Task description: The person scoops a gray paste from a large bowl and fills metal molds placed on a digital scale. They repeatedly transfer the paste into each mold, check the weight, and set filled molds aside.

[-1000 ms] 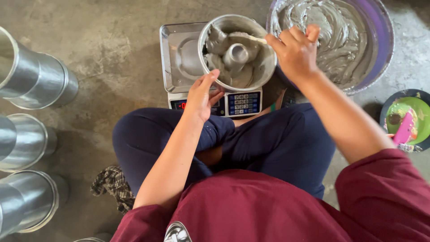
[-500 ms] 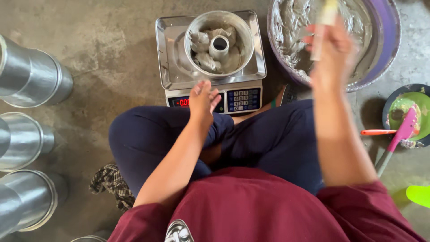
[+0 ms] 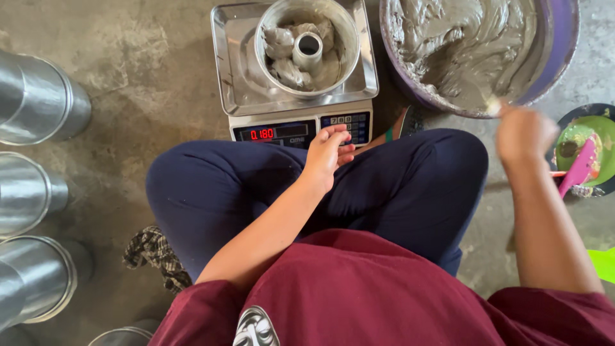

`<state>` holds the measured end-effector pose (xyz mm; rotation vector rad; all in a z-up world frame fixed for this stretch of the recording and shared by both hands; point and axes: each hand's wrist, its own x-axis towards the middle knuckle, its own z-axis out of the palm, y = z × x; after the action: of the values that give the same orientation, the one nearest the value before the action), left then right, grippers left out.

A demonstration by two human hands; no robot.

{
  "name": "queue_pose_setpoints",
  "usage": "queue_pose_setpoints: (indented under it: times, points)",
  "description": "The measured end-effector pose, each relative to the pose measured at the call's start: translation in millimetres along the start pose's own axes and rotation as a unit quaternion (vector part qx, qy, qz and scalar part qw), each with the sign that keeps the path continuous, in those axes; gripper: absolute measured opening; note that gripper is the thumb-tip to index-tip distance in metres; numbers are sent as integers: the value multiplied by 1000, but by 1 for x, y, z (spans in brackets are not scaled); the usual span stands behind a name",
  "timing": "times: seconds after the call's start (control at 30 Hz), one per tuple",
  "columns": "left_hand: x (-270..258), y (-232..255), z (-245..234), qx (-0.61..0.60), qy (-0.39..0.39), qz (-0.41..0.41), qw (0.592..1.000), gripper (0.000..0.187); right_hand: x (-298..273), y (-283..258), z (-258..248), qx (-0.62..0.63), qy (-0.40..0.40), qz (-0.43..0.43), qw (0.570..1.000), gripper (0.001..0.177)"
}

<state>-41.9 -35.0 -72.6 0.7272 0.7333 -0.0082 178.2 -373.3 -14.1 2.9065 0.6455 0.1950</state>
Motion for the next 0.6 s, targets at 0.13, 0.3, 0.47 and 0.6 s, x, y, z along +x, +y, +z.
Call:
queue_pose_setpoints:
  times: [0.13,0.3,0.47,0.6]
  points:
    - [3,6,5,-5,-1,6,1000,30,7,-4,3,-15,14,-20,1000,27]
    - [4,7,3,-13,4,5,1000,30,9,-9,0,10,1,-14,1000,32]
    - [9,13,-1,-16,5,26,1000,31,62,-42,-6,67,104,-59,991,29]
    - [12,15,-9,-26,7,33,999,31,107,-72,6,-27,73,-96,992,41]
